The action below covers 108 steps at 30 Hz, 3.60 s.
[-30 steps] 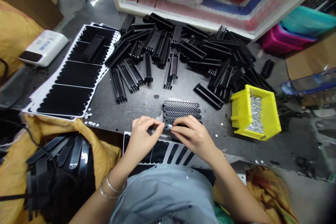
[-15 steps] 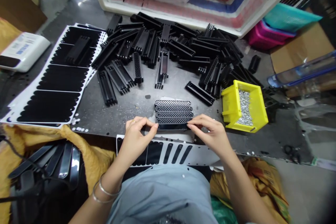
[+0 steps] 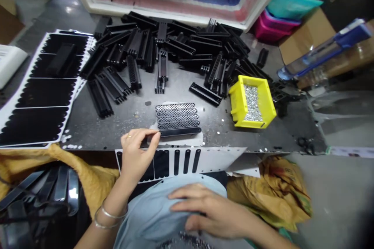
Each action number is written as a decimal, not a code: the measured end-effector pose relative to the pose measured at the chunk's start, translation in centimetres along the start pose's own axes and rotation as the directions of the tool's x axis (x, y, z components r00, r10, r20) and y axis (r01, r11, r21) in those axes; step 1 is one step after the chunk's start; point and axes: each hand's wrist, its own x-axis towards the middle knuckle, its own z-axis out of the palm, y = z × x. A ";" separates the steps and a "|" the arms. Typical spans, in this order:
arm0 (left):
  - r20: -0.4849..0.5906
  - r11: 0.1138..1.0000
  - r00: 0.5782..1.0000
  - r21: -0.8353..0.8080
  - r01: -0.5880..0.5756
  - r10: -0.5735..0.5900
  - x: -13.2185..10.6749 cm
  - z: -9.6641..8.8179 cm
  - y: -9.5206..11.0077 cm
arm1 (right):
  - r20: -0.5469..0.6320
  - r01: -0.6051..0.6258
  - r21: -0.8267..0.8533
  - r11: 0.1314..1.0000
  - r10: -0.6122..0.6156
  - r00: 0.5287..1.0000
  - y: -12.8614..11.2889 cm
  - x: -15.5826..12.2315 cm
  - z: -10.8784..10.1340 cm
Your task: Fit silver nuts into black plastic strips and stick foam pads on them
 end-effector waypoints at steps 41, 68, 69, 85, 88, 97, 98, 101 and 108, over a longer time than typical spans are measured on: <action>0.789 0.956 0.591 0.014 -0.294 0.170 -11.2 -0.4 -3.2 | 0.095 -0.352 0.140 0.926 0.341 0.935 5.6 -1.4 1.1; 0.555 0.994 0.830 -0.039 0.100 -0.061 -11.5 -3.8 -5.2 | 0.123 -0.317 -0.354 0.880 0.380 0.917 5.6 5.6 4.8; 0.552 0.994 0.832 -0.040 0.098 -0.060 -11.5 -3.6 -5.3 | 0.135 -0.318 -0.349 0.882 0.383 0.914 5.6 5.8 4.9; 0.255 0.865 0.828 -0.089 -0.494 0.500 -9.1 2.6 5.6 | -0.213 -0.239 0.768 0.595 0.588 0.780 4.5 2.3 5.1; 0.355 0.836 0.759 -0.167 -0.523 0.546 -8.3 4.1 7.3 | -0.328 -0.165 0.814 0.557 0.676 0.660 4.2 0.9 5.4; 0.337 0.833 0.768 -0.325 -0.448 0.545 -5.9 2.8 5.9 | -0.860 -0.281 0.507 0.815 0.497 -0.111 9.9 -10.1 -1.6; 0.319 0.841 0.784 -0.302 -0.448 0.532 -5.4 2.4 5.4 | -0.884 -0.342 0.465 0.817 0.446 -0.136 10.5 -11.0 -2.2; 0.232 0.869 0.843 -0.235 -0.435 0.485 -3.9 1.0 3.8 | -0.940 -0.469 0.340 0.815 0.292 -0.175 10.5 -12.2 -3.4; -0.065 0.935 0.934 -0.022 -0.353 0.351 -0.2 -0.6 1.7 | -0.921 -0.401 -0.300 0.866 -0.152 0.360 5.2 -3.4 -5.5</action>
